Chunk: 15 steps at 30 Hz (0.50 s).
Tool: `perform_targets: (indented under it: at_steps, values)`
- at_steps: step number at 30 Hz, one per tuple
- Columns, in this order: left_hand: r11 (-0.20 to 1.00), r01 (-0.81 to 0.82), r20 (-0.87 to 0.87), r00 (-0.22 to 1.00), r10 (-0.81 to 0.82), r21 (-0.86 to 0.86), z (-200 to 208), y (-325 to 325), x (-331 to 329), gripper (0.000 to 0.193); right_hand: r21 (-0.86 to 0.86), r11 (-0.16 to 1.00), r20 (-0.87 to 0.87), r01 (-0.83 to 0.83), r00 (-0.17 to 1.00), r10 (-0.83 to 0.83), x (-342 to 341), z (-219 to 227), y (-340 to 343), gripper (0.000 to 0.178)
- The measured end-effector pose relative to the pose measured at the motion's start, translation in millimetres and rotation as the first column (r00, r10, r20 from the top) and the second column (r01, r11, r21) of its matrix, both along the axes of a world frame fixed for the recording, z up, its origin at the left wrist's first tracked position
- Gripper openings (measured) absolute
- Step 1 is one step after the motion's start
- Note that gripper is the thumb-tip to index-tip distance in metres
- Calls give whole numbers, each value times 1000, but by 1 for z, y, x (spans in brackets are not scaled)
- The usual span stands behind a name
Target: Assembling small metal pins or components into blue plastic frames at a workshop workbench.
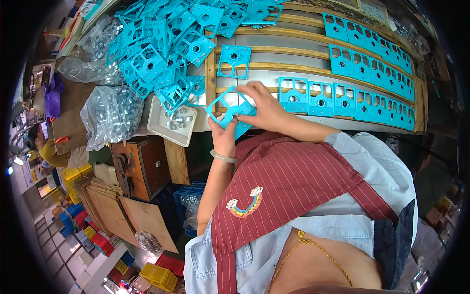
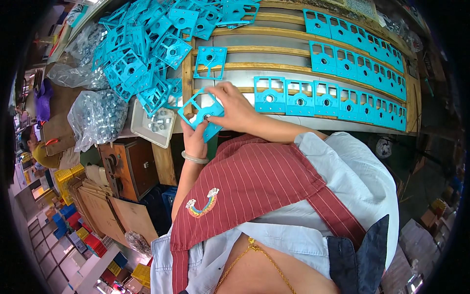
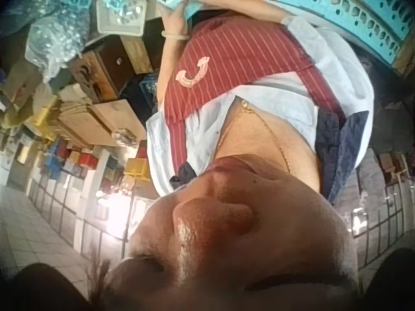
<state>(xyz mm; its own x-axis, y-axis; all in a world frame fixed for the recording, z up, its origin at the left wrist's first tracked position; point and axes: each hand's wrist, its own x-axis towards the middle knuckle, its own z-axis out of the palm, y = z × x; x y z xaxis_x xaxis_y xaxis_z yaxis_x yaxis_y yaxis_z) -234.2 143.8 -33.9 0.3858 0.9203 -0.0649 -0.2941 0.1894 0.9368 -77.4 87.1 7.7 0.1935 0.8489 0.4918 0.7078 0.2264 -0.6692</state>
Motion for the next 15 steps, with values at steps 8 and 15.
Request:
perform_targets:
  at_steps: [8, 15]
  values:
    - [868, 153, -407, 911, 61, 472, -13, 9, 16, 53, -423, 906, -106, -7, 993, -42, 12, -4, 9, 79]
    - [928, 244, -484, 871, -83, 281, -29, 38, -15, 46, -197, 883, 481, 427, 826, -292, 52, -30, 15, 65]
